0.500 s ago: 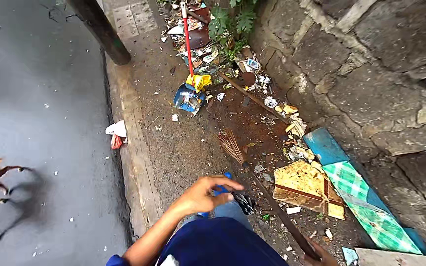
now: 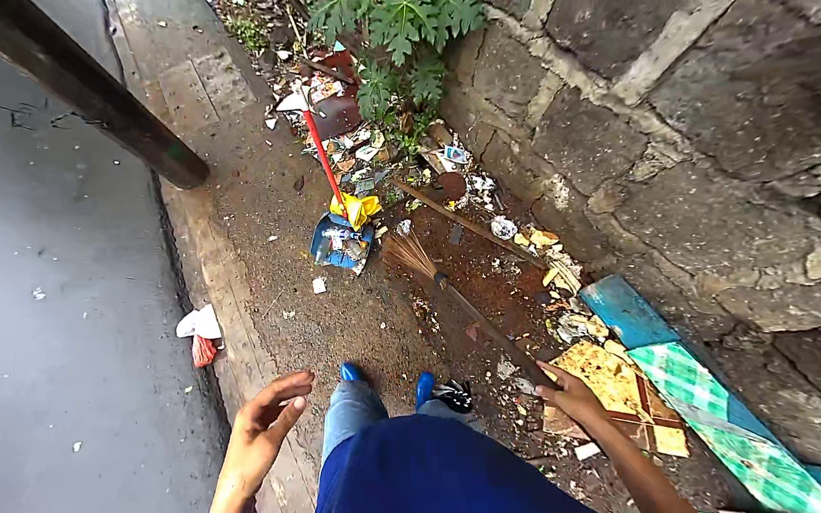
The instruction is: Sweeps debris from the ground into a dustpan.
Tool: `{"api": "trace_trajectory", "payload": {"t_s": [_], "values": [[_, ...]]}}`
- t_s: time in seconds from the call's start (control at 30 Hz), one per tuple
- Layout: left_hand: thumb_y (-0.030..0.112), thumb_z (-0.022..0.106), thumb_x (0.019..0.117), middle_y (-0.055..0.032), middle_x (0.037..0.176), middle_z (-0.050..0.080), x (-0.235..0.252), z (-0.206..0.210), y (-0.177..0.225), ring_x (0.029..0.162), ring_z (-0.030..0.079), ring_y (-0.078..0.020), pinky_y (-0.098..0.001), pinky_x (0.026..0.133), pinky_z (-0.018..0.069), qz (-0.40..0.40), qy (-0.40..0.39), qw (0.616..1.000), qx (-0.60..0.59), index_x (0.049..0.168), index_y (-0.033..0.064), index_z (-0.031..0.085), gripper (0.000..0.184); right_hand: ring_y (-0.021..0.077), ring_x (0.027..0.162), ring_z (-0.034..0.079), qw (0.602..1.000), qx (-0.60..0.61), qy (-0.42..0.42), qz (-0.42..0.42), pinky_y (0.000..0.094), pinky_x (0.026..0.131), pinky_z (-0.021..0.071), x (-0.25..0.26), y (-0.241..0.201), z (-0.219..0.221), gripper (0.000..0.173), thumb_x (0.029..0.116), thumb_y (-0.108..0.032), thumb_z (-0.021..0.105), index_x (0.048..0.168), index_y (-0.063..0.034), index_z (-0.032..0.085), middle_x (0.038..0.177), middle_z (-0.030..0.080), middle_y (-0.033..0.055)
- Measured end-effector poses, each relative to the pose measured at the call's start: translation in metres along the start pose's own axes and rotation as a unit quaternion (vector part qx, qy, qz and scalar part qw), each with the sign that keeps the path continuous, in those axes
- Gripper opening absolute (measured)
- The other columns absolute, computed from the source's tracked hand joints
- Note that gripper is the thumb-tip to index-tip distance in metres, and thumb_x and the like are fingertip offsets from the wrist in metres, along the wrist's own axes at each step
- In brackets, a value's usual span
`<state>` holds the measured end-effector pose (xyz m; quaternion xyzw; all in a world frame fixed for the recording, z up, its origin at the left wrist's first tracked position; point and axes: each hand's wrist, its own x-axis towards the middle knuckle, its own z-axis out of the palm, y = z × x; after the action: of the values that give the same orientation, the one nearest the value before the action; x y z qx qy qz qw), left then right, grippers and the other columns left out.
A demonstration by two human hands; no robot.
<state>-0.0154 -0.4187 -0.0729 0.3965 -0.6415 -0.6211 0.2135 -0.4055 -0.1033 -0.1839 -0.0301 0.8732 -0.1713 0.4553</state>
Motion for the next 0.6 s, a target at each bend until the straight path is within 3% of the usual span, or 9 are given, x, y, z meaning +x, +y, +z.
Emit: {"api": "trace_trajectory", "payload": {"t_s": [0.07,0.2,0.37,0.47,0.6], "values": [[0.008,0.058,0.0931,-0.0037,0.118,0.074,0.033,-0.022,-0.012,0.104,0.072,-0.0124,-0.0305,0.088,0.0609,-0.023,0.01,1.0,-0.015,0.123,0.0001,0.066,0.032,0.0386,0.086,0.065,1.0,-0.016,0.023,0.003,0.0564,0.074,0.0537,0.014,-0.042,-0.011,0.069,0.1019,-0.015,0.067,0.162,-0.0218,0.035,0.124,0.063,0.0288],[0.008,0.056,0.0929,-0.0053,0.118,0.073,0.126,-0.077,-0.021,0.103,0.072,-0.0121,-0.0307,0.086,0.0608,-0.024,-0.01,1.0,-0.011,0.123,-0.002,0.064,0.032,0.0472,0.104,0.065,0.996,-0.013,0.083,0.01,0.0649,0.085,0.0502,0.022,-0.089,0.012,0.058,0.1008,-0.011,0.066,0.156,-0.0206,0.049,0.132,0.063,0.0301],[0.008,0.056,0.0938,-0.0024,0.12,0.072,0.247,-0.13,0.005,0.105,0.071,-0.0115,-0.0305,0.087,0.061,0.043,-0.079,0.996,0.007,0.124,-0.0014,0.061,0.032,0.0393,0.102,0.064,0.993,0.064,0.093,0.046,0.056,0.087,0.051,0.003,-0.159,0.059,0.057,0.1011,-0.008,0.062,0.155,-0.0144,0.047,0.133,0.061,0.0285],[0.008,0.056,0.0933,-0.0003,0.118,0.072,0.306,-0.144,0.016,0.104,0.071,-0.0089,-0.0283,0.086,0.0609,0.051,-0.111,0.992,0.026,0.123,-0.0016,0.062,0.032,0.0444,0.123,0.061,0.993,0.039,0.101,0.051,0.0635,0.103,0.0457,0.016,-0.207,0.06,0.055,0.1011,-0.011,0.062,0.155,-0.0171,0.05,0.138,0.061,0.0264],[0.008,0.057,0.0933,-0.0035,0.119,0.072,0.36,-0.153,0.013,0.104,0.07,-0.0057,-0.0243,0.087,0.0588,0.048,-0.127,0.989,0.056,0.123,-0.0049,0.062,0.033,0.0528,0.126,0.057,0.989,-0.052,0.129,0.055,0.0736,0.103,0.0403,0.052,-0.277,0.035,0.051,0.1038,-0.017,0.059,0.154,-0.0227,0.052,0.137,0.062,0.0287]]}}
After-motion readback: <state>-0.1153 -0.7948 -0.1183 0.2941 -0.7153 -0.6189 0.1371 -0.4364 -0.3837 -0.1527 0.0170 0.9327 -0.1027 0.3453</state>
